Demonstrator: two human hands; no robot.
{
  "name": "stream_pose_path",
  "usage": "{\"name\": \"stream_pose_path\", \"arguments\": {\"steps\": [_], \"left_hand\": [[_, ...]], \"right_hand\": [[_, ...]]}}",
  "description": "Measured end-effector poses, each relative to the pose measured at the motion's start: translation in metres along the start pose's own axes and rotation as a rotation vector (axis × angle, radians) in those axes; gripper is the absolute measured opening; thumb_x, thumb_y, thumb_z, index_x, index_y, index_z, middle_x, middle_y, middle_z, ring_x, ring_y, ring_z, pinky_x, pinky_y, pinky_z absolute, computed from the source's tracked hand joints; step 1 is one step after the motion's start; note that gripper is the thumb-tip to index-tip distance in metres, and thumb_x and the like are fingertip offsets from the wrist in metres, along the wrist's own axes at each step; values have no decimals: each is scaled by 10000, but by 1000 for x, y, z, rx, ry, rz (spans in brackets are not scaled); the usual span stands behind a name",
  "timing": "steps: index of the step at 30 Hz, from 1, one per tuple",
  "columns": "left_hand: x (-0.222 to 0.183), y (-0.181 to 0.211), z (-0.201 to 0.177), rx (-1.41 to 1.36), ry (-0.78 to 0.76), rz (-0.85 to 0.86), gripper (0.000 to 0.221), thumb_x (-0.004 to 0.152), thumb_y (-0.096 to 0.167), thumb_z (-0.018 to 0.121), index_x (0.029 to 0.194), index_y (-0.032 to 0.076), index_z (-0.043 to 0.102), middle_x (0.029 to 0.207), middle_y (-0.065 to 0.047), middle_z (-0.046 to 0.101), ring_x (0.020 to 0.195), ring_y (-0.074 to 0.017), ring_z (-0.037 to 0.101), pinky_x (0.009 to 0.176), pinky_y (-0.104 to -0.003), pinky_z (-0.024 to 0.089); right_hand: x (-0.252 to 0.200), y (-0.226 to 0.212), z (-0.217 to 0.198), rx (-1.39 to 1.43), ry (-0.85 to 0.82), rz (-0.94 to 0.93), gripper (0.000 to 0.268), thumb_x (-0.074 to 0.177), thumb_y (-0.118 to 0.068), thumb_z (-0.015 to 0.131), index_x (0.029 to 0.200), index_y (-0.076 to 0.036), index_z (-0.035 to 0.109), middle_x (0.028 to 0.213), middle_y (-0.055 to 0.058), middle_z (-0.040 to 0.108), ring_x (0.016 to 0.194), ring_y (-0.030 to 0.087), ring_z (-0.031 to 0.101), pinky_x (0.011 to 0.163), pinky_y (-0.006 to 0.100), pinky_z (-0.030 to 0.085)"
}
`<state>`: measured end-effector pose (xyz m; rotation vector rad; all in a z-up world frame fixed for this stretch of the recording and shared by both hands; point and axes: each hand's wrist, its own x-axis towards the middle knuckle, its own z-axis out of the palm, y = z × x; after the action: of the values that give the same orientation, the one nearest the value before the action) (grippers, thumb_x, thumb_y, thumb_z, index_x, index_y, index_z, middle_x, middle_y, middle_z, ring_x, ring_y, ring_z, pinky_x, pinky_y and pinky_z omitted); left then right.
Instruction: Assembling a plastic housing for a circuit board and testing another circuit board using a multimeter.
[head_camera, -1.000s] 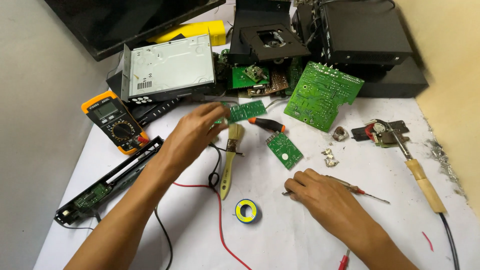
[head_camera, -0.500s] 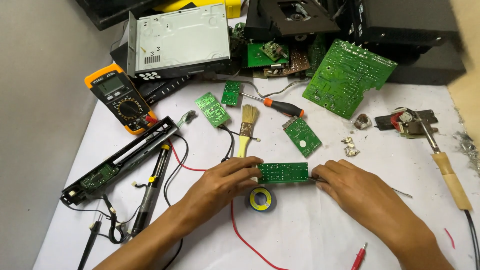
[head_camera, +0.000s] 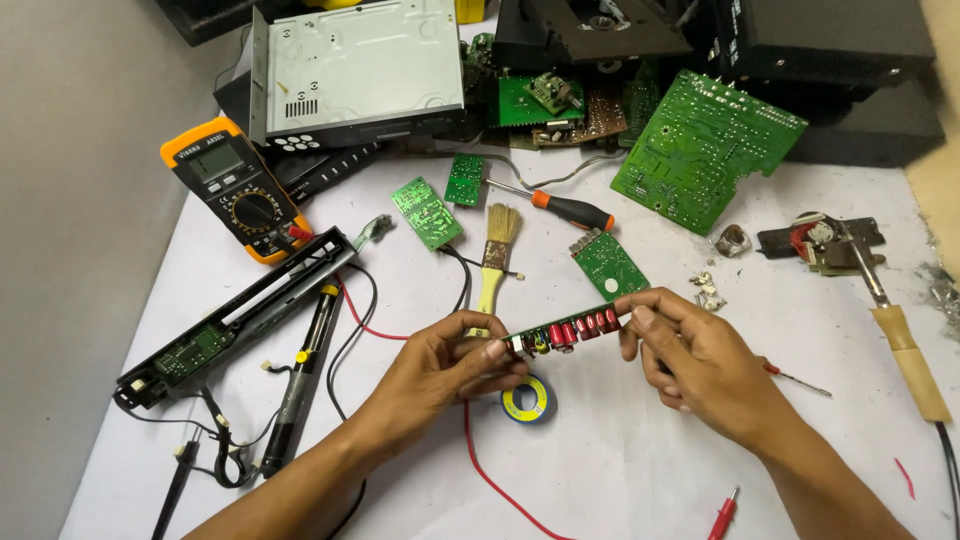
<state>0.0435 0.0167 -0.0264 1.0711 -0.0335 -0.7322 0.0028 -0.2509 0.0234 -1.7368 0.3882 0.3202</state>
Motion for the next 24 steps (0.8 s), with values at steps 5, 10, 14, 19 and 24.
{"name": "stream_pose_path", "arguments": {"steps": [5, 10, 14, 19, 24], "left_hand": [[-7, 5, -6, 428, -15, 273, 223, 898, 138, 746, 1100, 63, 688, 1130, -83, 742, 1028, -153, 714, 951, -283, 620], [-6, 3, -6, 457, -46, 421, 314, 889, 66, 741, 1179, 17, 633, 1238, -131, 700, 1090, -198, 723, 1077, -336, 611], [-5, 2, -7, 647, -13, 464, 362, 889, 30, 746, 1232, 60, 631, 1164, -64, 684, 1047, -157, 731, 1065, -303, 617], [-3, -1, -8, 706, -11, 446, 390, 899, 49, 742, 1272, 104, 642, 1075, -79, 685, 1036, -146, 737, 1071, -304, 613], [-2, -3, -8, 772, 5, 465, 404, 896, 56, 752, 1278, 113, 634, 1051, -61, 698, 1011, -114, 708, 1025, -279, 633]], "right_hand": [[0, 1, -2, -147, -16, -85, 317, 977, -262, 589, 1212, -109, 737, 774, 64, 552, 497, 167, 387, 451, 298, 364], [0, -4, -7, -403, -37, -122, 402, 864, -245, 738, 1265, -245, 772, 1201, -58, 760, 802, 95, 670, 784, 220, 425], [5, 7, -9, -487, -13, -175, 361, 862, -241, 787, 1222, -244, 805, 900, -36, 634, 690, 115, 489, 726, 222, 359], [6, 2, -9, -600, -24, -98, 326, 873, -267, 798, 1196, -302, 824, 670, 3, 501, 635, 135, 374, 690, 220, 319], [6, -5, -6, -723, -22, 4, 316, 881, -336, 782, 1196, -358, 802, 693, 10, 497, 667, 142, 427, 702, 232, 344]]}}
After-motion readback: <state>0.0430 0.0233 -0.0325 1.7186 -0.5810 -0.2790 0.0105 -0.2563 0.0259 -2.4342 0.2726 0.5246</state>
